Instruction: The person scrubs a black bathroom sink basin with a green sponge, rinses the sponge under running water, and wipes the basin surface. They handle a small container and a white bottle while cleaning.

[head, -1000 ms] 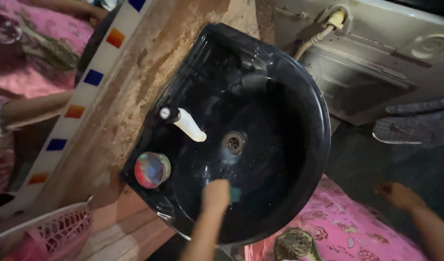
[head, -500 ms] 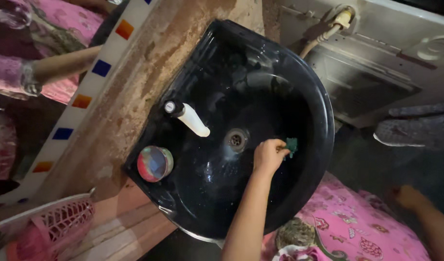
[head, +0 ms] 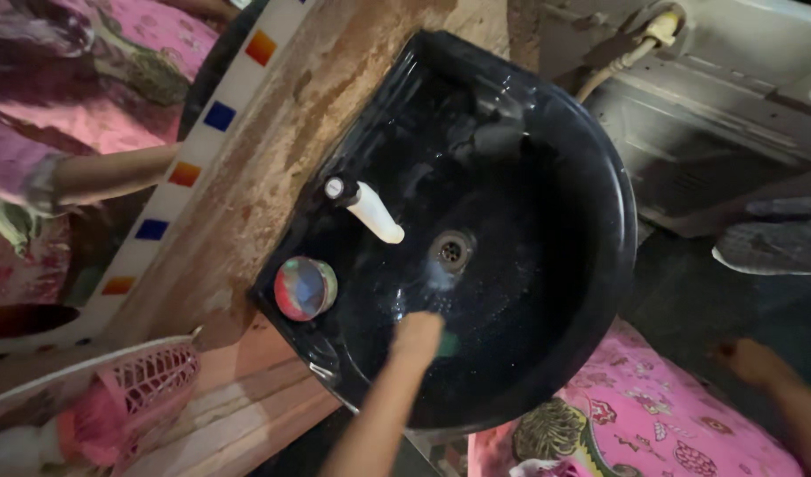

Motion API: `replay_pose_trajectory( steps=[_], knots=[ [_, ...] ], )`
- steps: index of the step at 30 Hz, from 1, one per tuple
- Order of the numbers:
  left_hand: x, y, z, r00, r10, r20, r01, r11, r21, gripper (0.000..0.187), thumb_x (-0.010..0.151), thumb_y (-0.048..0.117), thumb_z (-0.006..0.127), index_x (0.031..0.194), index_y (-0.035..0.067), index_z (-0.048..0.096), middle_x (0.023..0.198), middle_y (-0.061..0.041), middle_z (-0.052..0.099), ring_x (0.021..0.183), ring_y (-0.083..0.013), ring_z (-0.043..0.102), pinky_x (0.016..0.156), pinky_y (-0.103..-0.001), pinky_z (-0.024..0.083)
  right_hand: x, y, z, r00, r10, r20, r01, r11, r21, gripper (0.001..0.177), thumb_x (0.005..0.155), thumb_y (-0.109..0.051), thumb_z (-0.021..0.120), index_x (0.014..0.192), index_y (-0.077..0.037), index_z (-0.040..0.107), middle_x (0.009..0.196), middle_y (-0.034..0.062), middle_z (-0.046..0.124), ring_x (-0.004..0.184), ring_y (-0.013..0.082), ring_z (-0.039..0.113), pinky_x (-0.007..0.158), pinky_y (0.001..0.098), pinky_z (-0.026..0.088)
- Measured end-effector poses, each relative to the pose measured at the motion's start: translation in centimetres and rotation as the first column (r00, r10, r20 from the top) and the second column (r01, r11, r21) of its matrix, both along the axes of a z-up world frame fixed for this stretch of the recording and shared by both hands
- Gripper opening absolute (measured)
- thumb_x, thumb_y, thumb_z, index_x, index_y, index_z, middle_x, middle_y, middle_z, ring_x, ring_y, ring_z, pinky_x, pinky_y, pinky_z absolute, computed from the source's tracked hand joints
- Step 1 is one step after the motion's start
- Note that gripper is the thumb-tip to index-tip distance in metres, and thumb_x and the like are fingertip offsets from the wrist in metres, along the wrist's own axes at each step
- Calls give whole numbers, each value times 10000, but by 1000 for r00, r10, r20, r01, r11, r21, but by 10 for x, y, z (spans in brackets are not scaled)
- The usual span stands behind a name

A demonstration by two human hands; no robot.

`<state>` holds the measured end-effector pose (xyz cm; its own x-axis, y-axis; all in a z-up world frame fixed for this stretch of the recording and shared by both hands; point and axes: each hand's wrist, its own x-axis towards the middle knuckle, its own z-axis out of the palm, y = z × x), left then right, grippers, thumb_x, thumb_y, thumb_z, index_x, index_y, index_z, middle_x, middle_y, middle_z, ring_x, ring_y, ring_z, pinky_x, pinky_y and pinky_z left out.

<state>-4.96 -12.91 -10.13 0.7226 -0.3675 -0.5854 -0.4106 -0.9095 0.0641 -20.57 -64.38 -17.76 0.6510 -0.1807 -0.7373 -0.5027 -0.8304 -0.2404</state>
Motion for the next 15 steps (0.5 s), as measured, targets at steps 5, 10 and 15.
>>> replay_pose_trajectory(
  steps=[5,10,15],
  knots=[
    [30,-150,-16,910,370,-187,-388,603,-697,275,722,299,834,931,123,796,896,-119,761,855,-281,765,780,-388,591,-17,-14,-11,998,15,62,-18,998,55,411,880,-444,610,1167,-222,803,1101,133,833,1037,336,802,929,454,621],
    [33,-156,7,943,261,-207,-332,683,-650,225,703,236,825,887,114,786,865,-113,766,823,-286,758,762,-388,590,-23,-26,-23,998,8,-55,-11,999,-42,432,889,-449,630,1207,-204,788,1161,142,808,1093,335,779,967,448,606],
    [-22,-35,53,918,126,-377,-291,858,-423,233,688,191,823,906,116,789,919,-119,767,880,-297,747,791,-405,574,-26,-23,-34,993,28,-110,-34,998,-53,457,898,-455,650,1246,-185,772,1220,150,783,1148,334,755,1005,442,591]
  ],
)
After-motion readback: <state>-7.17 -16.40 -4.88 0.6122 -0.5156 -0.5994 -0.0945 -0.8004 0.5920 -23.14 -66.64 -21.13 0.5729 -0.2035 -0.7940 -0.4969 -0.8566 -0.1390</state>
